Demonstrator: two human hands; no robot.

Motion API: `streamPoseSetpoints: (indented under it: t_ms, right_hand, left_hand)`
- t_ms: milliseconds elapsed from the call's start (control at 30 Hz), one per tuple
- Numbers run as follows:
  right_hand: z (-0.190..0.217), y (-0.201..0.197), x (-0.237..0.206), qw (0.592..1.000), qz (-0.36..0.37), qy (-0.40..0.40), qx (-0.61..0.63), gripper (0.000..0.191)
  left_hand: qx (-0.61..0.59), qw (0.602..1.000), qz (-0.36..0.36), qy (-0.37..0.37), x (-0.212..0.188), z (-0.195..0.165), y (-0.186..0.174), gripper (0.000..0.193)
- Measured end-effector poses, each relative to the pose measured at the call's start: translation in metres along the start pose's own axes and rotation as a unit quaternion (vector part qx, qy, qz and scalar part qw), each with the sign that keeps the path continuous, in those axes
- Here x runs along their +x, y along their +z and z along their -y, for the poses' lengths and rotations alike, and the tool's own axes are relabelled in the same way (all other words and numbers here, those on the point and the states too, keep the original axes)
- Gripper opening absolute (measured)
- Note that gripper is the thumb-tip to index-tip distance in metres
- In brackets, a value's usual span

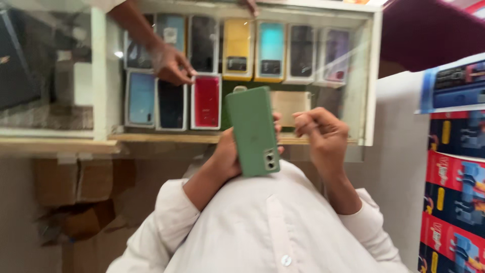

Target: The person removes the back cover of a green smartphone using a prying tool and a heat gun. They separate the back panel from the chassis, then use a screwdriver to remove screws from the back cover. The person continues to pry and adjust the back cover while working at a counter with other phones visible in a display case.

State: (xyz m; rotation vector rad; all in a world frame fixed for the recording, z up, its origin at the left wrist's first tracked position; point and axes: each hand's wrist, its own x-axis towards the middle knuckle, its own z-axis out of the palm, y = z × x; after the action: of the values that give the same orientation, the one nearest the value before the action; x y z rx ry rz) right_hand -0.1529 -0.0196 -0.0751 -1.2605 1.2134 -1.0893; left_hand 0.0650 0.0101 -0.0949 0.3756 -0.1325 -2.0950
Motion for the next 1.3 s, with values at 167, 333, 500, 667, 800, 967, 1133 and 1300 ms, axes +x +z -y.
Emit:
streamPoseSetpoints:
  t_ms: [167,333,500,667,800,967,1133,1300]
  right_hand:
    - [-0.044,-0.060,0.016,0.888,-0.139,0.072,-0.432,0.046]
    - [-0.084,-0.066,-0.011,0.862,-0.030,-0.009,-0.506,0.086]
    - [-0.094,-0.071,-0.056,0.790,0.061,-0.045,-0.609,0.108]
    - [-0.099,-0.086,-0.077,0.780,0.026,-0.117,-0.614,0.061]
    - [-0.100,-0.103,-0.093,0.809,-0.026,-0.210,-0.548,0.029]
    - [-0.087,-0.141,-0.105,0.948,-0.291,-0.107,-0.068,0.004]
    - [-0.042,-0.170,-0.099,0.951,-0.131,0.044,0.277,0.010]
    - [-0.038,-0.121,-0.113,0.960,-0.094,0.109,0.238,0.017]
  left_hand:
    - [-0.016,0.999,0.035,0.034,-0.016,-0.003,0.000,0.051]
    - [-0.053,0.997,0.062,0.015,-0.022,0.003,-0.002,0.056]
    - [-0.077,0.995,0.063,-0.012,-0.026,0.006,-0.011,0.055]
    - [-0.100,0.992,0.072,-0.025,-0.026,0.011,-0.016,0.053]
    - [-0.111,0.986,0.116,-0.035,-0.018,0.012,-0.015,0.055]
    - [-0.112,0.985,0.127,-0.026,-0.016,0.015,-0.011,0.056]
    - [-0.100,0.987,0.123,-0.032,-0.013,0.014,-0.006,0.052]
    - [-0.041,0.995,0.077,-0.039,-0.014,0.010,-0.002,0.047]
